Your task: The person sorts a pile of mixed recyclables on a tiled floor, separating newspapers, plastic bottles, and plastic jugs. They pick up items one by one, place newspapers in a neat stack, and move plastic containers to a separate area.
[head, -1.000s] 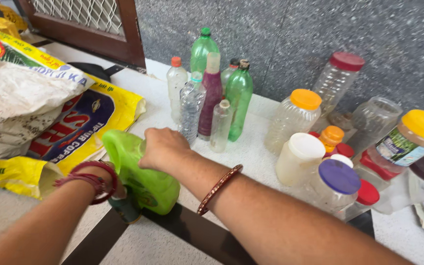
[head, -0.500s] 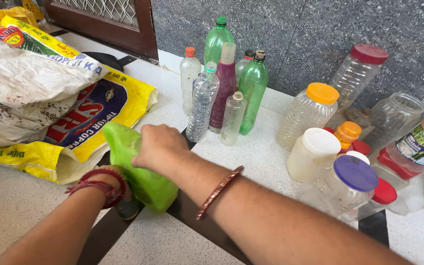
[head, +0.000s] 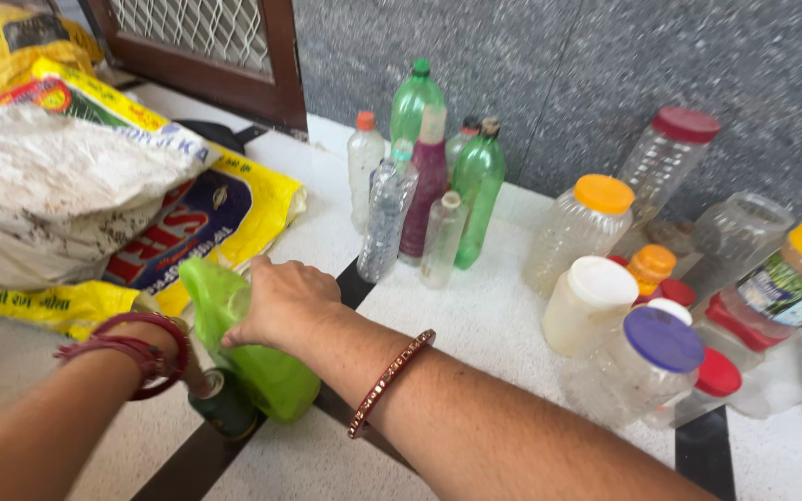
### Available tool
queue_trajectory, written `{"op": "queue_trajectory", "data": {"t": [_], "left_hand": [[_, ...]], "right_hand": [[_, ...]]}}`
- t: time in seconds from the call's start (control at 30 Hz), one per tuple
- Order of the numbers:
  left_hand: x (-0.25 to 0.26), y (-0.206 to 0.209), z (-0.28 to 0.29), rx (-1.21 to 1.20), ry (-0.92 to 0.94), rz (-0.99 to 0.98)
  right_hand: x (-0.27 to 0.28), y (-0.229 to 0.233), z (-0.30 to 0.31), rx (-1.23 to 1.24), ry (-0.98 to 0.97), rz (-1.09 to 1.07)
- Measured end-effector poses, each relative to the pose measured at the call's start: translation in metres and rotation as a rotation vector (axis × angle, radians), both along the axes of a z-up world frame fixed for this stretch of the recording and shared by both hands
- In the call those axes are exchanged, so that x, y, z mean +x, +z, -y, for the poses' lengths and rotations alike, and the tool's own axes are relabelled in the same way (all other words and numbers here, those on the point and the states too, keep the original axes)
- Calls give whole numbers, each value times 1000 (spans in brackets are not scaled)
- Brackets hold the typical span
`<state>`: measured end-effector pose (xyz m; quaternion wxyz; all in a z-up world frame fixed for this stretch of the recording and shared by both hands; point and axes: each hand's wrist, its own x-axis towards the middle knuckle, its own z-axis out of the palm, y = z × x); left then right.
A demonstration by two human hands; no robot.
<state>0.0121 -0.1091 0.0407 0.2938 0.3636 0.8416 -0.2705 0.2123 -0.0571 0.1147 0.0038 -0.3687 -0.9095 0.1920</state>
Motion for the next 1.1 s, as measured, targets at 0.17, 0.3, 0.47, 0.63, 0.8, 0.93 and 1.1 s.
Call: {"op": "queue_trajectory", "data": {"t": [0.17, 0.3, 0.47, 0.63, 0.8, 0.93, 1.1], "left_hand": [[15, 66, -27, -135, 59, 231], [43, 111, -58, -134, -7, 316], [104, 126, -113, 18, -280, 235], [189, 151, -159, 420, -711, 34], [299, 172, -191, 610, -966, 39], [398, 187, -209, 671, -1092, 101], [519, 208, -202, 703, -1228, 133]], "right_hand": [[14, 33, -15, 51, 8, -15], [34, 61, -25, 63, 4, 20], [82, 104, -38, -24, -40, 59], [154, 132, -57, 25, -138, 60], [251, 142, -87, -24, -288, 84], [338, 142, -103, 4, -384, 130], [446, 151, -106, -71, -569, 186]]}}
